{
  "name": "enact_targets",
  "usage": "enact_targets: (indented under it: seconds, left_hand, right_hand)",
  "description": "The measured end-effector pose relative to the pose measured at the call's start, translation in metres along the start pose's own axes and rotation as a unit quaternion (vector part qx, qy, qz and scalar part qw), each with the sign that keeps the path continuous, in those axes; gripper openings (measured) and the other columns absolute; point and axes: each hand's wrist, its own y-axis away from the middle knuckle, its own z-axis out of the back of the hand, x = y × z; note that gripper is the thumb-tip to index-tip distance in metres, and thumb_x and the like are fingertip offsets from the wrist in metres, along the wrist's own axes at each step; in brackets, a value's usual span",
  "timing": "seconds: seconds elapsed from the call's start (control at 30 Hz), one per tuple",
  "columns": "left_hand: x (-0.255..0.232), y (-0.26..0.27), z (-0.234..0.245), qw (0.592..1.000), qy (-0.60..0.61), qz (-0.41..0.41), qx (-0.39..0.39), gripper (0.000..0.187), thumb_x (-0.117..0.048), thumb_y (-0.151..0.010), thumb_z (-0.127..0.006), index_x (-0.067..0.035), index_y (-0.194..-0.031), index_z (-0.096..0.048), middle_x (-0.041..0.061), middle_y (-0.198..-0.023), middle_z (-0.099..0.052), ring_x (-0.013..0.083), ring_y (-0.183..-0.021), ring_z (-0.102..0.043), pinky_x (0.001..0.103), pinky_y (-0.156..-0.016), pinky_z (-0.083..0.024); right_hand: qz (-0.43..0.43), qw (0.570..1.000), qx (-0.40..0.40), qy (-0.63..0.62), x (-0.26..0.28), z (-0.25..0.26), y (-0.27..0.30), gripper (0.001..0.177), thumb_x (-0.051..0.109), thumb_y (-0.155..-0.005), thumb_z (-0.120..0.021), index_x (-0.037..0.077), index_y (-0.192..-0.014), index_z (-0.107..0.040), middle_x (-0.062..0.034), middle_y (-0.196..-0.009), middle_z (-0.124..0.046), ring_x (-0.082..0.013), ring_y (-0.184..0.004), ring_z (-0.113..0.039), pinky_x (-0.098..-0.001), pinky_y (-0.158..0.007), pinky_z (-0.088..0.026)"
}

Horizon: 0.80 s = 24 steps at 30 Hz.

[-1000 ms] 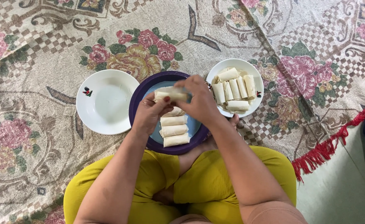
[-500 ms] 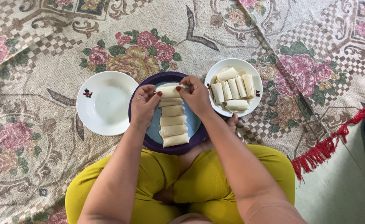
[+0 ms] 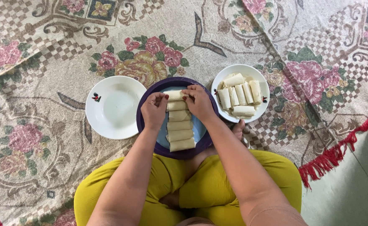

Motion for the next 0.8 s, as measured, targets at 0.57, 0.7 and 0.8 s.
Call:
enact_targets:
  seconds: [0.57, 0.7, 0.8]
  left_hand:
    - [-0.010, -0.003, 0.006, 0.986, -0.130, -0.087, 0.059, 0.021, -0.015, -0.106, -0.062, 0.003, -0.110, -0.073, 0.016, -0.079, -0.069, 0.0278, -0.069, -0.070, 0.037, -0.052, -0.054]
    - [0.014, -0.007, -0.005, 0.930, -0.245, -0.272, -0.010, 0.027, -0.021, -0.102, -0.061, -0.004, -0.119, -0.073, 0.017, -0.111, -0.070, 0.0354, -0.107, -0.068, 0.048, -0.094, -0.051]
    - [-0.003, 0.009, -0.015, 0.850, -0.394, -0.350, 0.006, 0.039, -0.034, -0.101, -0.053, -0.018, -0.135, -0.065, 0.011, -0.147, -0.057, 0.0288, -0.137, -0.050, 0.053, -0.114, -0.024]
  right_hand:
    - [-0.037, 0.991, 0.026, 0.130, 0.001, -0.001, 0.006, 0.019, 0.020, -0.095, -0.068, 0.015, -0.108, -0.082, -0.0091, -0.109, -0.068, -0.0394, -0.094, -0.071, -0.0452, -0.076, -0.061]
    - [-0.011, 0.991, 0.037, 0.131, 0.015, 0.010, 0.005, 0.030, 0.009, -0.095, -0.058, 0.013, -0.116, -0.079, -0.0089, -0.109, -0.065, -0.0399, -0.099, -0.069, -0.0448, -0.082, -0.059]
    - [-0.002, 0.987, 0.035, 0.157, 0.034, 0.022, 0.002, 0.033, 0.006, -0.096, -0.056, 0.007, -0.121, -0.077, -0.0143, -0.110, -0.065, -0.0452, -0.097, -0.067, -0.0481, -0.083, -0.058]
